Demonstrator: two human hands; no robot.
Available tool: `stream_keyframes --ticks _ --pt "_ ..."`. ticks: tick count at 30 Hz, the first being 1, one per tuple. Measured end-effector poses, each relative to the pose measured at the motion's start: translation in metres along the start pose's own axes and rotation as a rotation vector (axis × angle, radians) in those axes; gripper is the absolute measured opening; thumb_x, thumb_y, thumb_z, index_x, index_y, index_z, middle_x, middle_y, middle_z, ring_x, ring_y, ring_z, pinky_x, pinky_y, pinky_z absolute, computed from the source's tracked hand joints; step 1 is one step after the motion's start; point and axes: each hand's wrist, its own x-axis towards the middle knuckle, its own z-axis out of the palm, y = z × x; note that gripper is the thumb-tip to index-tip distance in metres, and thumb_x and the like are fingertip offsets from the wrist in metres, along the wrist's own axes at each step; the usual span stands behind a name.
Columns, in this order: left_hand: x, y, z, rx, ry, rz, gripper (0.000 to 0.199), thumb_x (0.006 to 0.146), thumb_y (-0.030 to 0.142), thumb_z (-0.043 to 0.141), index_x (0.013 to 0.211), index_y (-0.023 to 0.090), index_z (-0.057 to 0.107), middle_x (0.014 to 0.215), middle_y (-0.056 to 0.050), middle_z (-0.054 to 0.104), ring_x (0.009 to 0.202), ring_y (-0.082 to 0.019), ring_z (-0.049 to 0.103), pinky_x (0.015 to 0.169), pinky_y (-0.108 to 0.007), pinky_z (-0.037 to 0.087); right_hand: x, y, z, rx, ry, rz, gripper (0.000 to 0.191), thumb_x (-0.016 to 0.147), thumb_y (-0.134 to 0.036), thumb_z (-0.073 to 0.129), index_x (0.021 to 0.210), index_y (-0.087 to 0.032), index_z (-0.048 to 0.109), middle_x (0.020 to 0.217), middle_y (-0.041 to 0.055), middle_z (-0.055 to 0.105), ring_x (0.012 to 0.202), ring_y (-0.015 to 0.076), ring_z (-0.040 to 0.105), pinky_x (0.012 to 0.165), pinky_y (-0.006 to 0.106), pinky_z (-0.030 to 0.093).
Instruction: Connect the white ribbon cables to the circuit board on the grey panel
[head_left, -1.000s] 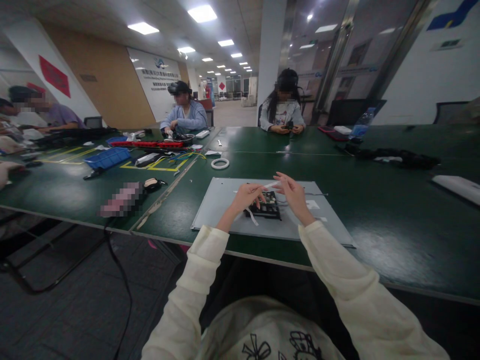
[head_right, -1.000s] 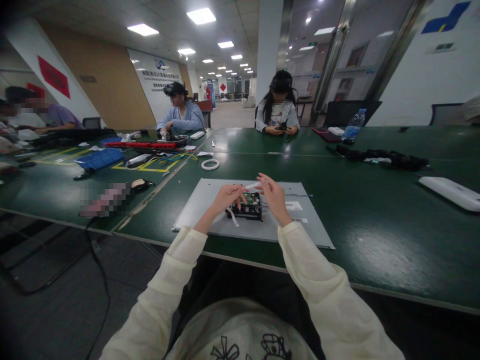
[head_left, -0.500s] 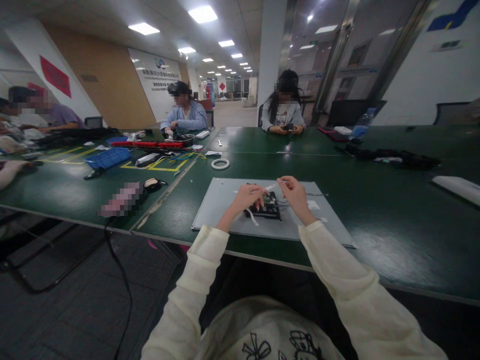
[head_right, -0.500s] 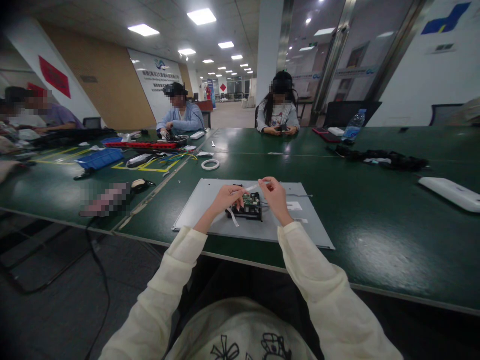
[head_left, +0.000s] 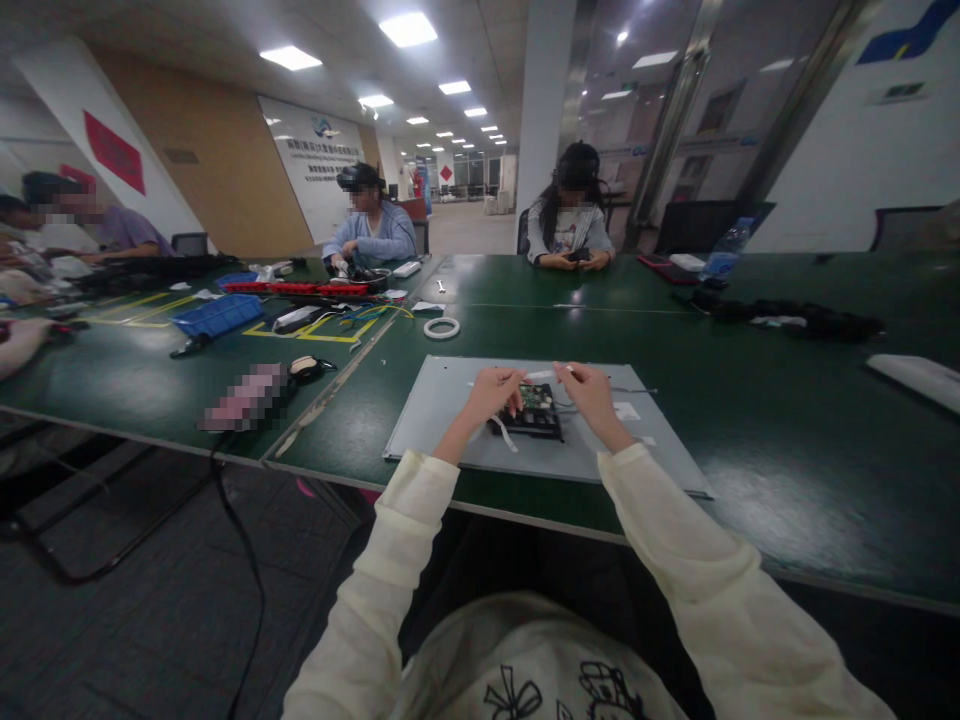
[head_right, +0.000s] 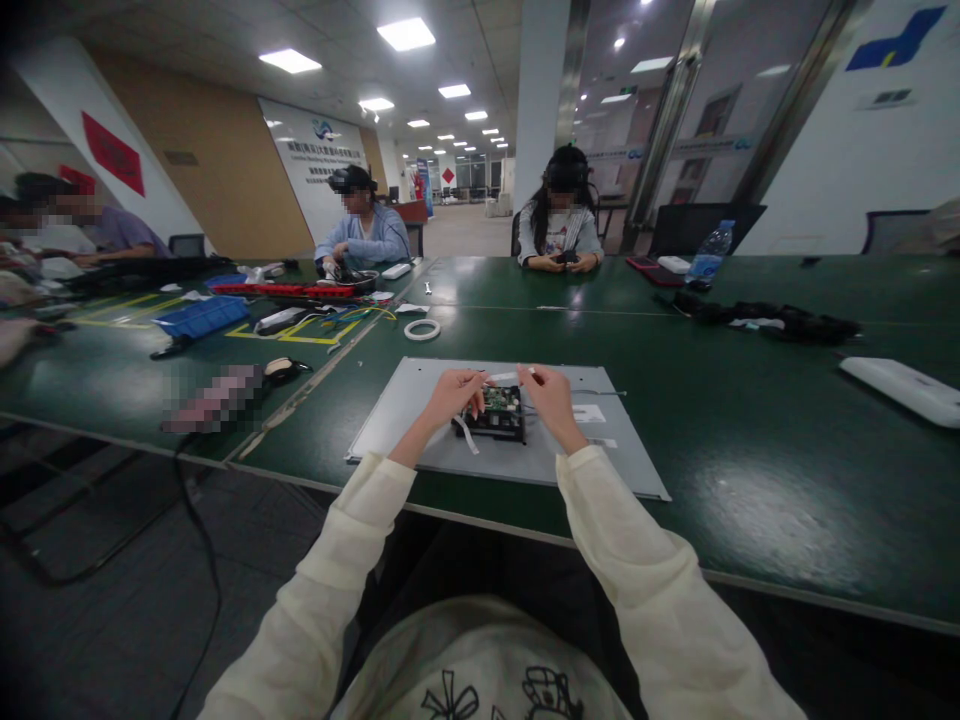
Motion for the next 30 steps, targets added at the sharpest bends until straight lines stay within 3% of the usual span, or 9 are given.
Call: stream_keyframes --ticks 10,13,15,18,22,27,30 --pt "0.004 -0.003 0.001 0.087 0.009 -0.022 0.038 0.088 0.039 0.039 0.076 0.010 0.061 0.051 0.001 0.059 0.035 -0.005 0.050 0.036 -0.014 0.031 -0.004 -0.012 -0.004 -0.131 0.042 -0.093 0.049 0.081 -0.055 0.042 0.055 -0.016 0.055 0.047 -0.0025 0.045 0.049 0.0102 0.040 0.053 0.024 0.026" --pt "0.002 0.001 0.001 0.053 0.008 -0.025 0.037 0.088 0.039 0.041 0.105 0.010 0.059 0.049 0.003 0.058 0.034 -0.006 0.050 0.037 -0.014 0.033 -0.005 -0.014 -0.006 -0.166 0.044 -0.110 0.048 0.083 -0.053 0.040 0.056 -0.016 0.055 0.048 -0.0026 0.046 0.048 0.0099 0.040 0.054 0.024 0.026" --pt "-0.001 0.005 0.001 0.028 -0.002 -0.015 0.048 0.087 0.036 0.044 0.130 0.014 0.041 0.048 0.006 0.057 0.034 -0.006 0.049 0.039 -0.014 0.036 -0.006 -0.014 -0.009 -0.217 0.047 -0.131 0.048 0.085 -0.052 0.039 0.056 -0.016 0.055 0.048 -0.0023 0.047 0.049 0.0101 0.040 0.054 0.024 0.026" --pt "-0.006 0.012 0.003 0.063 -0.012 0.010 0.059 0.087 0.032 0.044 0.140 0.016 0.024 0.047 0.007 0.055 0.034 -0.007 0.048 0.041 -0.015 0.038 -0.009 -0.012 -0.014 -0.323 0.037 -0.167 0.048 0.087 -0.049 0.038 0.056 -0.017 0.054 0.048 -0.0017 0.047 0.049 0.0103 0.041 0.055 0.024 0.025" --pt "-0.017 0.017 0.012 0.301 0.026 0.029 0.052 0.089 0.030 0.038 0.138 0.019 0.027 0.048 0.007 0.054 0.037 -0.009 0.048 0.046 -0.019 0.042 -0.018 -0.009 -0.023 -0.502 -0.015 -0.203 0.046 0.088 -0.045 0.036 0.054 -0.017 0.049 0.051 0.0000 0.048 0.050 0.0106 0.041 0.054 0.025 0.023" --pt "-0.030 0.019 0.029 0.800 0.081 0.079 0.048 0.090 0.028 0.037 0.137 0.020 0.031 0.063 0.000 0.062 0.060 -0.016 0.061 0.064 -0.026 0.046 -0.029 -0.004 -0.030 -0.685 -0.086 -0.179 0.043 0.089 -0.041 0.037 0.054 -0.018 0.044 0.052 0.0015 0.048 0.050 0.0115 0.039 0.054 0.026 0.021" --pt "-0.035 0.022 0.037 0.897 0.095 0.068 0.048 0.091 0.029 0.036 0.137 0.021 0.030 0.076 -0.004 0.065 0.071 -0.019 0.063 0.066 -0.027 0.046 -0.036 -0.002 -0.034 -0.710 -0.112 -0.138 0.043 0.089 -0.042 0.038 0.054 -0.018 0.045 0.052 0.0018 0.050 0.051 0.0120 0.041 0.053 0.026 0.020"
